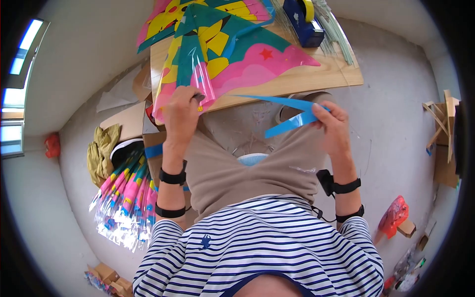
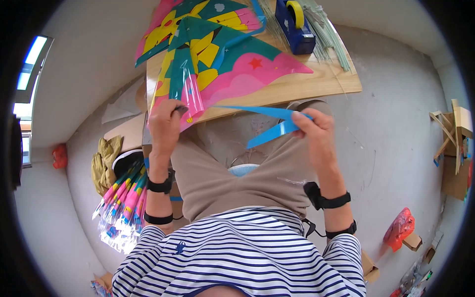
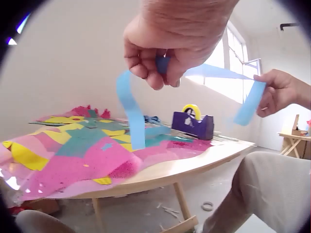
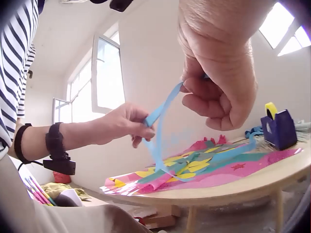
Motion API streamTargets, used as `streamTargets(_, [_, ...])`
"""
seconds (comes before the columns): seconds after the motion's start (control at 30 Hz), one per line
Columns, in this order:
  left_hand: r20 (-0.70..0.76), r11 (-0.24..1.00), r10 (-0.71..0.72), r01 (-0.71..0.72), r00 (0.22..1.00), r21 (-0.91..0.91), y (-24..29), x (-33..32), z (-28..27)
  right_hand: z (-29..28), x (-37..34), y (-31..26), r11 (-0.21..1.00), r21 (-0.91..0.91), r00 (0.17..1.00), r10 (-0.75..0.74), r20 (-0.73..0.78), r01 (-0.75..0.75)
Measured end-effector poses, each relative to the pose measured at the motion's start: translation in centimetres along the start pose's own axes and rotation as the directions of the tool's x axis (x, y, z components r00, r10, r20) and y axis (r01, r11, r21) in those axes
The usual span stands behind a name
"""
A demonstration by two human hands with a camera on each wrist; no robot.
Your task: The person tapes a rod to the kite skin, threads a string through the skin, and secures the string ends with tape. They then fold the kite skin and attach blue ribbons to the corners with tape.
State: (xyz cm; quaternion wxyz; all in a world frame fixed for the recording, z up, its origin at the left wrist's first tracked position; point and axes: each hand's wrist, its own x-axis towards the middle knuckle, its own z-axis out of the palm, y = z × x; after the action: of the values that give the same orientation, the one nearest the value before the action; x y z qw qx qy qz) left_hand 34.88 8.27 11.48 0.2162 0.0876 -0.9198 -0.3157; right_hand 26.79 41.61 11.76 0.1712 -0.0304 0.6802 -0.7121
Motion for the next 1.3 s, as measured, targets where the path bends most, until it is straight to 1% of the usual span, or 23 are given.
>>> streamTargets(0.07, [0.118,0.964,-0.183,0.201,0.976,-0.172,-0.6,-0.2,-1.2,-1.8,0.1,1.3,1.0,0.01,0.999,0.011,-0.035,-0.011])
streamTargets(0.13, [0.282,0.877,-0.318,0.394,0.905,-0.275,-1.0,-0.6,-2.0,-2.3,-0.3,1.4,0.999,-0.032,0.999,0.036,-0.039,-0.038])
streamTargets(0.23, [0.285,0.889,-0.332,0.399,0.899,-0.223,-2.1,-0.8,-3.0,-4.3,-0.3,2.0,0.986,-0.161,0.997,0.043,-0.056,-0.052])
streamTargets(0.27, [0.231,0.9,-0.303,0.357,0.924,-0.25,-2.4,-0.8,-3.1,-5.0,-0.2,2.3,0.975,-0.215,0.997,0.039,-0.063,-0.052])
streamTargets(0.3, [0.177,0.909,-0.275,0.316,0.945,-0.273,-2.5,-0.9,-3.2,-5.4,-0.4,2.4,0.916,-0.401,1.0,-0.001,0.003,0.002])
streamTargets(0.33, [0.121,0.917,-0.245,0.271,0.962,-0.294,-2.6,-0.9,-3.3,-5.6,-0.6,2.6,0.821,-0.567,0.997,-0.03,0.076,0.068])
streamTargets(0.37, [0.079,0.949,-0.165,0.18,0.983,-0.261,-2.4,-0.9,-3.4,-5.6,-0.6,2.7,0.694,-0.706,0.988,-0.047,0.15,0.14])
streamTargets(0.4, [0.041,0.971,-0.079,0.087,0.996,-0.224,-1.6,-0.6,-3.4,-5.1,-0.5,2.5,0.635,-0.737,0.971,-0.194,0.137,0.231])
streamTargets(0.43, [0.009,0.982,0.009,-0.007,1.0,-0.186,-0.5,-0.2,-3.3,-4.3,-0.3,1.8,0.562,-0.767,0.933,-0.337,0.128,0.309])
streamTargets(0.47, [-0.009,0.976,0.049,-0.05,0.999,-0.211,0.8,0.3,-3.1,-3.5,0.1,1.0,0.473,-0.799,0.871,-0.476,0.123,0.372])
streamTargets(0.53, [-0.036,0.955,0.129,-0.134,0.991,-0.265,4.1,0.9,-2.7,-1.2,1.1,-0.8,0.682,-0.584,0.88,-0.456,0.131,0.44])
streamTargets(0.57, [-0.037,0.938,0.169,-0.172,0.985,-0.301,5.6,1.2,-2.4,0.2,1.5,-1.7,0.763,-0.456,0.883,-0.451,0.134,0.459])
streamTargets(0.6, [-0.039,0.926,0.215,-0.216,0.976,-0.311,6.9,1.3,-2.0,2.1,1.5,-2.6,0.877,-0.318,0.931,-0.316,0.182,0.36])
streamTargets(0.63, [-0.042,0.911,0.26,-0.26,0.965,-0.32,8.0,1.4,-1.6,4.1,1.5,-3.0,0.934,-0.176,0.932,-0.264,0.247,0.311])
streamTargets(0.67, [-0.047,0.895,0.305,-0.303,0.951,-0.327,8.8,1.5,-1.1,6.1,1.4,-3.3,0.972,-0.04,0.927,-0.209,0.312,0.233])
streamTargets(0.7, [-0.056,0.869,0.346,-0.342,0.937,-0.358,9.2,1.5,-0.6,7.6,1.5,-3.3,0.97,0.099,0.896,-0.242,0.372,0.221])
streamTargets(0.8, [-0.05,0.861,0.352,-0.345,0.935,-0.374,9.9,1.2,0.1,9.6,1.2,-3.3,0.939,0.335,0.877,-0.091,0.472,-0.083])
streamTargets(0.83, [-0.033,0.855,0.338,-0.321,0.941,-0.407,9.6,1.1,0.4,9.6,1.4,-2.7,0.947,0.321,0.89,-0.124,0.438,-0.026])
streamTargets(0.93, [0.032,0.892,0.258,-0.226,0.965,-0.391,9.2,1.1,1.0,8.4,1.6,-2.2,0.956,0.292,0.933,-0.081,0.35,-0.026])
streamTargets(1.03, [-0.006,0.945,0.207,-0.201,0.978,-0.257,7.2,2.6,2.9,6.4,3.4,-1.2,0.979,0.195,0.98,0.017,0.196,-0.056])
streamTargets(1.13, [-0.013,0.965,0.11,-0.11,0.994,-0.238,6.2,3.3,5.4,3.8,7.5,2.0,0.97,0.226,0.996,0.086,0.023,-0.089])
streamTargets(1.23, [0.107,0.961,0.148,-0.118,0.983,-0.249,5.2,3.5,9.0,1.1,10.2,4.5,0.971,0.181,0.968,0.185,-0.167,-0.154])
streamTargets(1.3, [0.193,0.972,0.217,-0.195,0.957,-0.128,4.6,3.8,12.1,-0.6,11.1,5.7,0.968,0.181,0.953,0.212,-0.218,-0.174])
